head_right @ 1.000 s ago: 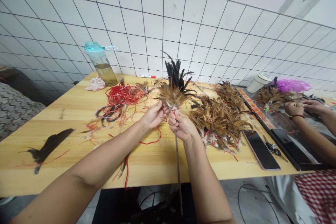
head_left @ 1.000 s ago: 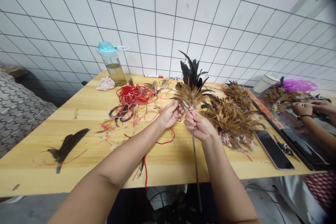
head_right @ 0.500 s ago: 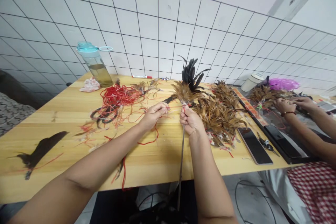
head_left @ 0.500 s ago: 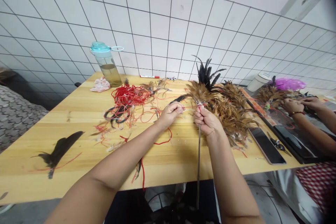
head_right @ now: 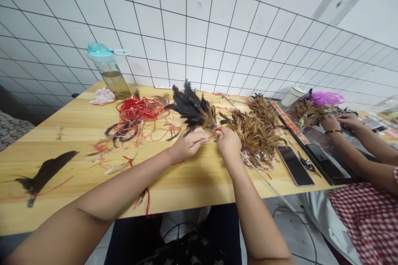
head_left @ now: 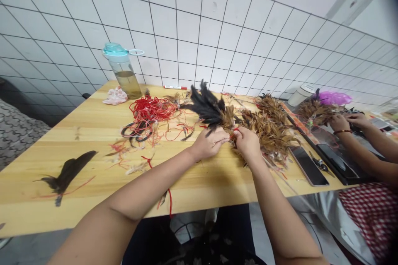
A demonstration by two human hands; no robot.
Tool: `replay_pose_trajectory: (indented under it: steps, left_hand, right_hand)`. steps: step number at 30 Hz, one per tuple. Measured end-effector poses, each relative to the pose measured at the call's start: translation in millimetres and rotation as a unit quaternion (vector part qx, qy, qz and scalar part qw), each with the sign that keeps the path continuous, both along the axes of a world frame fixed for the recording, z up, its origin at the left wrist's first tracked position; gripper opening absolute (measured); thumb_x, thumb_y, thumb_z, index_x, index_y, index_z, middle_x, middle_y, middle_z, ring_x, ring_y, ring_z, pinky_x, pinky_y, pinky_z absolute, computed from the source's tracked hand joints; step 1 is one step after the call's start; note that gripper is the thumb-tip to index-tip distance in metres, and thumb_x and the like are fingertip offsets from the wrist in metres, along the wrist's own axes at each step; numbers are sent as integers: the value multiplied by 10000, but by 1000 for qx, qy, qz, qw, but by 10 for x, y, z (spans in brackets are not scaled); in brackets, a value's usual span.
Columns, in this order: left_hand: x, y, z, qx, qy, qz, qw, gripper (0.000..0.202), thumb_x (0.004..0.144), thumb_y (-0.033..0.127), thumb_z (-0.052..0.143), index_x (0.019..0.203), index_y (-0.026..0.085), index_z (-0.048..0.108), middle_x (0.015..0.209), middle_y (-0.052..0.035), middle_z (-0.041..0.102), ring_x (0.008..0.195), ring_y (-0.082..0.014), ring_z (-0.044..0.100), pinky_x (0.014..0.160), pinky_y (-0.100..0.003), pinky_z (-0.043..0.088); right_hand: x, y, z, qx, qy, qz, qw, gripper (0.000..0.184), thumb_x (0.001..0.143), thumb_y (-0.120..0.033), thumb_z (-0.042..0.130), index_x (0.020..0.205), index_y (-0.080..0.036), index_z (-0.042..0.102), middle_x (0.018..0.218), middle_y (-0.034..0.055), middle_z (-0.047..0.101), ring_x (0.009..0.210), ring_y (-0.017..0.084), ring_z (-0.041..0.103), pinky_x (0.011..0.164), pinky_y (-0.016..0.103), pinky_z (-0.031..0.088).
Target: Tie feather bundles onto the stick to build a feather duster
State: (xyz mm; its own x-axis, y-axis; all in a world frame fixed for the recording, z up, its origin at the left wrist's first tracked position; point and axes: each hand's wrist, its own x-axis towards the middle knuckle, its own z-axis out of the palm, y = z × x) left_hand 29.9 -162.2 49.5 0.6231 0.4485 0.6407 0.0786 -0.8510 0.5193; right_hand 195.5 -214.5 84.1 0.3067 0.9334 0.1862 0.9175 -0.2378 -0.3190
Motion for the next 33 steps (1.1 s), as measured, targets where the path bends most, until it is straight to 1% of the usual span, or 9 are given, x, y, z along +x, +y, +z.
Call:
replay_pose_trajectory:
  steps: [3, 6, 8, 11, 16, 20, 23, 28, 33]
  left_hand:
    - [-45, 60, 5, 17, -3, 36, 999, 292, 947, 294, 413, 859, 190, 672, 817, -84, 635, 777, -193, 542, 780, -320, 389]
    - [-84, 142, -14, 24, -3, 50, 998, 285, 940, 294, 432, 814, 190, 666, 802, -82, 640, 774, -196, 532, 811, -334, 383]
    - [-104, 190, -32, 2, 0, 35, 999, 288, 938, 301, 442, 792, 188, 663, 786, -79, 636, 771, -192, 536, 801, -325, 390]
    - [-127, 244, -37, -41, -7, 15, 999, 277, 927, 308, 469, 775, 184, 665, 777, -74, 641, 764, -183, 554, 765, -303, 401]
    - [-223, 335, 29, -95, -22, 20, 995, 219, 875, 287, 531, 751, 185, 680, 793, -62, 667, 773, -169, 588, 770, -284, 419]
    - [-329, 425, 78, -101, -48, 55, 992, 207, 848, 310, 568, 738, 184, 691, 757, -52, 653, 739, -159, 584, 741, -272, 420]
    - [-363, 465, 84, -113, -67, 53, 990, 211, 831, 334, 597, 722, 182, 692, 744, -50, 650, 735, -159, 582, 747, -277, 422]
    - [-326, 431, 45, -193, -70, 14, 979, 219, 812, 362, 627, 749, 166, 702, 776, -53, 660, 736, -152, 590, 710, -260, 429]
    - [-213, 257, 55, -247, -63, -37, 966, 235, 810, 368, 633, 757, 147, 694, 790, -61, 670, 746, -151, 593, 696, -253, 430]
  right_hand:
    - [-88, -130, 15, -42, -164, 53, 984, 240, 930, -206, 417, 906, -190, 656, 915, 110, 690, 808, 203, 599, 629, 296, 339]
    - [-94, -242, 3, -55, -260, 119, 957, 207, 939, -224, 446, 903, -186, 646, 894, 108, 675, 850, 214, 596, 628, 297, 330]
    - [-46, -303, 8, -44, -295, 144, 944, 190, 936, -236, 466, 883, -184, 641, 865, 100, 666, 843, 213, 585, 633, 299, 324]
    - [77, -384, 60, -14, -334, 159, 929, 178, 928, -221, 481, 851, -175, 634, 833, 94, 654, 816, 211, 563, 642, 307, 311]
    - [313, -537, 239, -4, -378, 192, 906, 150, 871, -125, 506, 790, -166, 626, 767, 88, 626, 770, 211, 528, 630, 320, 280]
    - [405, -671, 411, -19, -377, 242, 894, 169, 832, -64, 513, 736, -168, 606, 720, 75, 605, 717, 199, 499, 617, 321, 267]
    - [365, -756, 521, -22, -352, 304, 885, 207, 847, -46, 488, 721, -177, 587, 694, 58, 587, 687, 186, 474, 616, 317, 268]
    - [149, -868, 645, 0, -280, 376, 883, 245, 898, -76, 457, 708, -187, 565, 677, 33, 554, 667, 164, 446, 600, 307, 266]
    - [-107, -913, 746, 8, -167, 452, 876, 270, 923, -99, 407, 726, -190, 567, 698, 22, 540, 663, 147, 443, 591, 286, 284]
